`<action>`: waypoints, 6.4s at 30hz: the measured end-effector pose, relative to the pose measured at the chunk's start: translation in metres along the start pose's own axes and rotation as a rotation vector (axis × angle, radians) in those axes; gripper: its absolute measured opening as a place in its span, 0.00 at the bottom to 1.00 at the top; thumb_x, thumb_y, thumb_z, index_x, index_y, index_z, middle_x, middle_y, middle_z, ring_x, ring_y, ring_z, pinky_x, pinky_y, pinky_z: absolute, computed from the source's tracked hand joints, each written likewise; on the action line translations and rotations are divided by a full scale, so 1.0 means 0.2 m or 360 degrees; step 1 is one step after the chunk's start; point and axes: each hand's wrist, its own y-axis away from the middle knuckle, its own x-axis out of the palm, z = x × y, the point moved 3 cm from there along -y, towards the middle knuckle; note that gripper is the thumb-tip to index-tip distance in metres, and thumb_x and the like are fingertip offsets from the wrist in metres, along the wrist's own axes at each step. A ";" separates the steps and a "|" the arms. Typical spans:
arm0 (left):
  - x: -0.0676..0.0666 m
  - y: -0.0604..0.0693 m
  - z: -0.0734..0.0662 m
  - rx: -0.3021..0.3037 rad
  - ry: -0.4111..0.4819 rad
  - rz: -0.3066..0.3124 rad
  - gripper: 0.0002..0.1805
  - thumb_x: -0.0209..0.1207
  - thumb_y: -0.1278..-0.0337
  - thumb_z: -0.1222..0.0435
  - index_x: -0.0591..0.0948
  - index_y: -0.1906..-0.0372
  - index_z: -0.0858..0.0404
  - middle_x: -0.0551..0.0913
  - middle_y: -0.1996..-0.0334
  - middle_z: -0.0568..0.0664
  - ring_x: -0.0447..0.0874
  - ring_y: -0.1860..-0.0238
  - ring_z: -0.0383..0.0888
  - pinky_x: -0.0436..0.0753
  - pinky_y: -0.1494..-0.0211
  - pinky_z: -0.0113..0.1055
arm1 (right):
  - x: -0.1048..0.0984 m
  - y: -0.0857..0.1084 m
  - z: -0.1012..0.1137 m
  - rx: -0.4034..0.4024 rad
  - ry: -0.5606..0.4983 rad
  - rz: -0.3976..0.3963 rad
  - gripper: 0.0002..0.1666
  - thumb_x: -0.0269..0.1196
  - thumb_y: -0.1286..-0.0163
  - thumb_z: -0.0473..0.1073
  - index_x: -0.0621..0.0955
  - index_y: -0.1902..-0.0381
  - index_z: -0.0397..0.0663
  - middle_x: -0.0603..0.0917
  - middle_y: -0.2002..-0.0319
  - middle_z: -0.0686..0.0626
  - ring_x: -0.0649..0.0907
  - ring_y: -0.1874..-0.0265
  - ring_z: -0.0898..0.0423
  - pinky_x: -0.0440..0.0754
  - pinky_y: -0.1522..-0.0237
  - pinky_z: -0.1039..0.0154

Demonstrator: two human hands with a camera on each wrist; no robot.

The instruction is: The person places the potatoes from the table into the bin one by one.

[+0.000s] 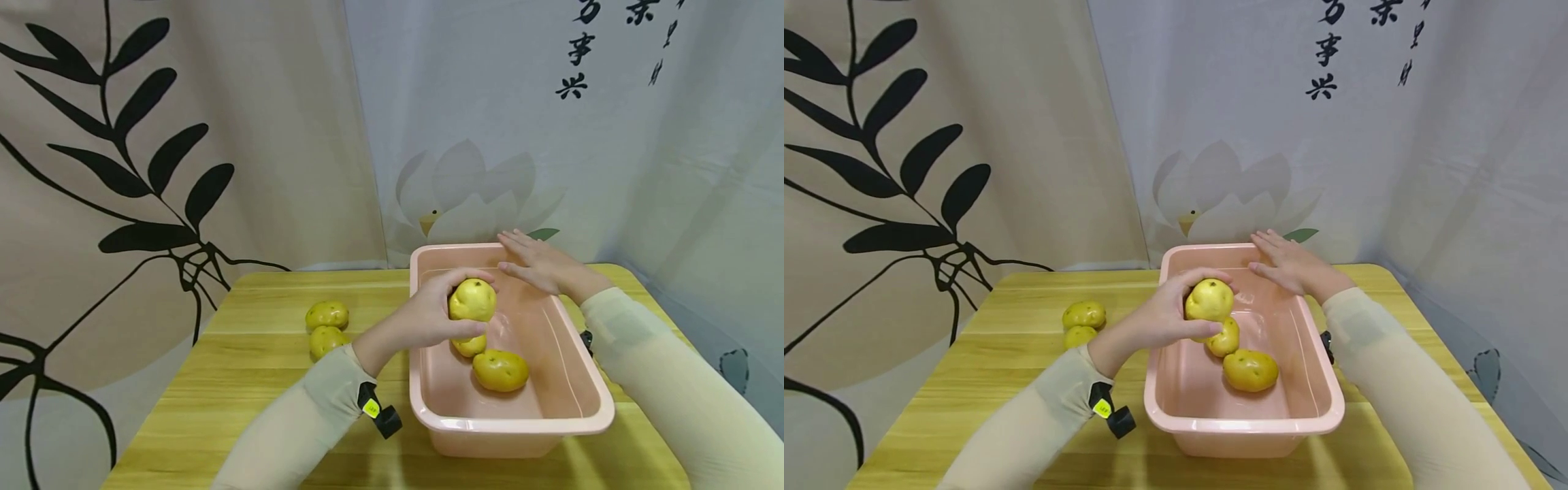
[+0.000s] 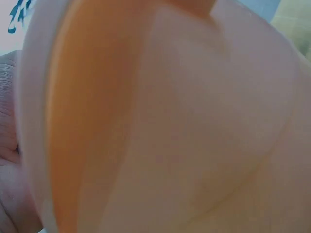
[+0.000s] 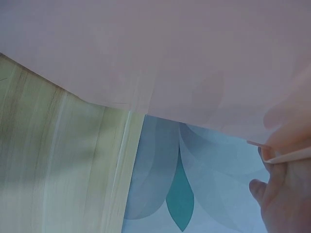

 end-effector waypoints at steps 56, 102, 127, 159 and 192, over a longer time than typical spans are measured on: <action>0.21 -0.14 0.18 -0.0417 -0.0614 0.1072 0.33 0.69 0.50 0.60 0.71 0.38 0.57 0.73 0.51 0.40 0.69 0.51 0.34 0.72 0.51 0.21 | 0.00 0.01 0.00 -0.0006 -0.0016 0.0000 0.45 0.46 0.27 0.67 0.50 0.23 0.49 0.49 0.24 0.42 0.46 0.26 0.42 0.46 0.32 0.35; 0.23 -0.13 0.16 -0.0438 -0.0481 0.1049 0.28 0.67 0.47 0.69 0.74 0.39 0.63 0.77 0.46 0.44 0.76 0.47 0.34 0.72 0.43 0.24 | -0.01 0.02 0.01 -0.0009 -0.0038 -0.0014 0.44 0.46 0.27 0.66 0.51 0.24 0.49 0.50 0.25 0.41 0.46 0.26 0.41 0.46 0.33 0.34; 0.21 -0.13 0.14 -0.0270 -0.0434 0.0912 0.27 0.65 0.43 0.66 0.73 0.38 0.64 0.79 0.45 0.45 0.77 0.48 0.31 0.73 0.44 0.23 | -0.01 0.01 0.00 -0.0041 -0.0023 -0.0006 0.44 0.46 0.27 0.65 0.51 0.24 0.47 0.50 0.25 0.40 0.47 0.27 0.40 0.47 0.33 0.34; -0.01 0.07 -0.06 -0.0060 -0.0181 0.0400 0.19 0.62 0.39 0.67 0.77 0.44 0.66 0.82 0.49 0.51 0.80 0.49 0.37 0.77 0.44 0.31 | 0.01 0.02 -0.01 0.0024 -0.0056 0.0015 0.45 0.44 0.27 0.67 0.50 0.23 0.48 0.47 0.24 0.41 0.46 0.26 0.40 0.47 0.32 0.35; -0.49 0.52 0.13 -0.0372 -0.0522 -0.0107 0.19 0.58 0.35 0.54 0.77 0.42 0.54 0.80 0.47 0.41 0.77 0.45 0.39 0.75 0.40 0.45 | -0.01 0.01 0.00 0.0013 -0.0082 0.0002 0.45 0.45 0.27 0.67 0.51 0.24 0.48 0.48 0.24 0.42 0.45 0.26 0.41 0.45 0.31 0.37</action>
